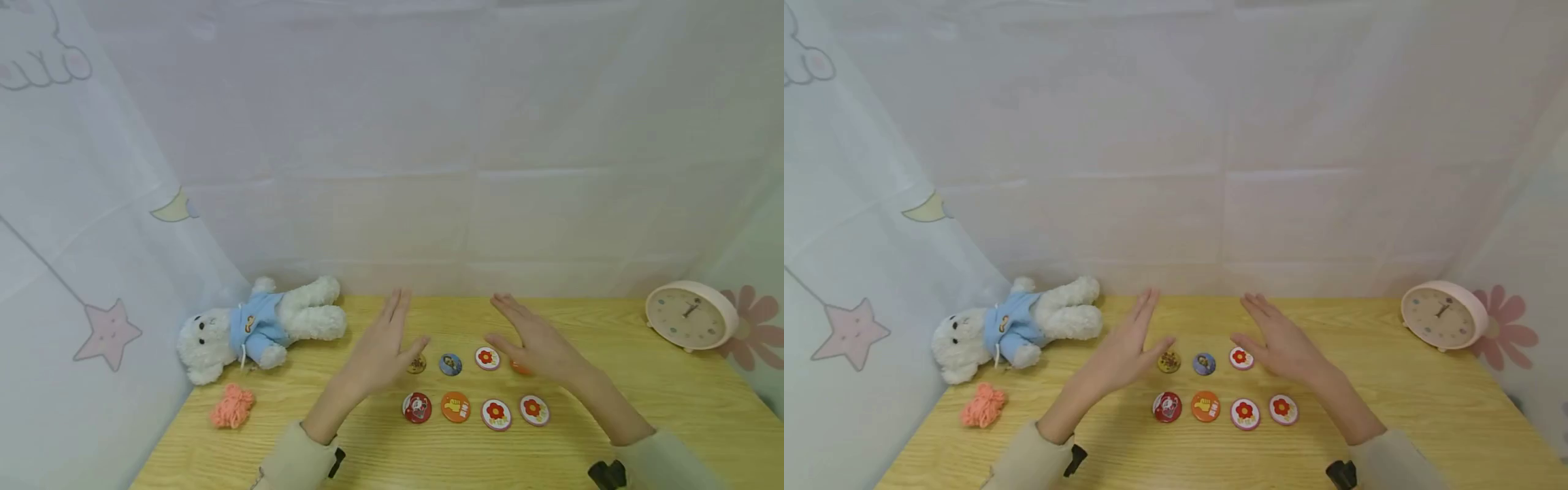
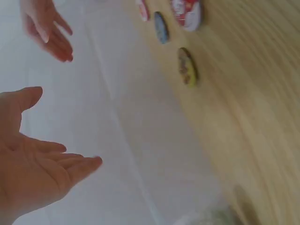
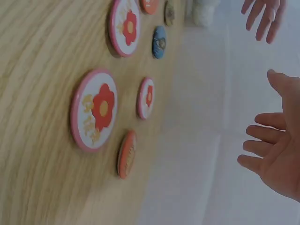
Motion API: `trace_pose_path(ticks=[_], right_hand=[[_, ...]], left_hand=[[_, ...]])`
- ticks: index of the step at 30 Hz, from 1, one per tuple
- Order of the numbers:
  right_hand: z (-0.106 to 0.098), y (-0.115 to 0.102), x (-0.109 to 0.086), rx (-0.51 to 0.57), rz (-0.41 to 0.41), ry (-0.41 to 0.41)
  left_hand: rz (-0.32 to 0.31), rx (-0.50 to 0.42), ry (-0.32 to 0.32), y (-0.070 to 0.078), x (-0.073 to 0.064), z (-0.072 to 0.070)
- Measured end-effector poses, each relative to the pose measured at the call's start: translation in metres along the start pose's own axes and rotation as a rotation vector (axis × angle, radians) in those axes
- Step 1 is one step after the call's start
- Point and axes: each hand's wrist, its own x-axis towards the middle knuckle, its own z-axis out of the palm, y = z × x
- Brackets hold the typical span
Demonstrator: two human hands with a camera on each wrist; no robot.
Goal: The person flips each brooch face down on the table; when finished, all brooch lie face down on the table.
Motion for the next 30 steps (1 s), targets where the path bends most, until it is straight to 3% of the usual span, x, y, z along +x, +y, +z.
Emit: trace_pose_path(ticks=[4,7,12,17,20,24,30], right_hand=[[0.034,-0.003,0.019,0.009,-0.102,-0.016],[0.061,-0.007,0.03,-0.005,-0.143,-0.076],[0.096,-0.013,0.04,-0.037,-0.121,-0.212],[0.11,-0.018,0.044,-0.07,-0.097,-0.252],[0.114,-0.019,0.046,-0.094,-0.132,-0.245],[0.117,-0.02,0.048,-0.122,-0.175,-0.26],[0.115,-0.021,0.048,-0.123,-0.163,-0.257]], left_hand=[[-0.019,-0.058,-0.054,-0.024,0.003,0.024],[-0.001,0.004,-0.131,-0.042,0.003,0.042],[0.027,0.121,-0.212,-0.065,0.0,0.059],[0.049,0.132,-0.286,-0.072,0.001,0.065],[0.079,0.144,-0.295,-0.072,0.003,0.068],[0.106,0.202,-0.257,-0.071,0.006,0.07],[0.118,0.227,-0.224,-0.072,0.009,0.073]])
